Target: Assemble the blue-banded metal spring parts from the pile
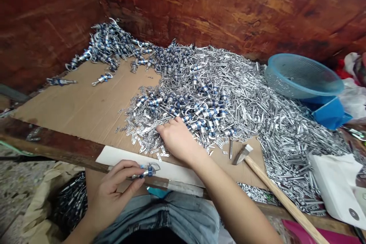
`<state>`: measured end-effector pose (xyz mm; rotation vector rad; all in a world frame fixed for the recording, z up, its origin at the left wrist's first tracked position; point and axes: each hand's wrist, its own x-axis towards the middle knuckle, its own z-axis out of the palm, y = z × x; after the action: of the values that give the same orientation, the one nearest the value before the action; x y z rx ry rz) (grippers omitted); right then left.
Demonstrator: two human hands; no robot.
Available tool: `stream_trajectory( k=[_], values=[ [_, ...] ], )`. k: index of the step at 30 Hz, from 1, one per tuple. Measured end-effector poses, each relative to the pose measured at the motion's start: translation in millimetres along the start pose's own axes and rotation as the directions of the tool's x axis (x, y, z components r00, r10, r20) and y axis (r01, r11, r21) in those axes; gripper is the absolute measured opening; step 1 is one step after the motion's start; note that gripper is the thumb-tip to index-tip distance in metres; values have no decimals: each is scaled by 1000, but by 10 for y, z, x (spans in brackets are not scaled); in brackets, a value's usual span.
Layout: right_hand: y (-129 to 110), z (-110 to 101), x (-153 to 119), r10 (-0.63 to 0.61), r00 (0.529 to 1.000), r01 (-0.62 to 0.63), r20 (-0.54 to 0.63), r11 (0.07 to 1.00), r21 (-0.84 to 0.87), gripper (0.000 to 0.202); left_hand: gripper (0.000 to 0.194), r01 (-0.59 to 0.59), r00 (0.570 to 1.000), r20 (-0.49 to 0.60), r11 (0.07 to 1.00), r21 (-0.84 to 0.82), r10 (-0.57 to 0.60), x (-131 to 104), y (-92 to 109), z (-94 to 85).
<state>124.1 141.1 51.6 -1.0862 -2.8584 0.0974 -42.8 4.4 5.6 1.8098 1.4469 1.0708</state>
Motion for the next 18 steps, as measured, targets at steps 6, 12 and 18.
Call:
stream_trajectory(
  k=[6,12,18],
  values=[
    [172,-230,-30,-18,980,16,-198,1000,-10,25,18,0,999,-48,999,34,1,13,3,4],
    [950,-718,-434,688,318,-836,-652,528,149,56,14,-25,996,-90,999,45,29,41,-11,18],
    [154,-221,-622,438,794,-414,-422,897,153,16,17,-79,991,-109,996,30,82,10,-48,24]
  ],
)
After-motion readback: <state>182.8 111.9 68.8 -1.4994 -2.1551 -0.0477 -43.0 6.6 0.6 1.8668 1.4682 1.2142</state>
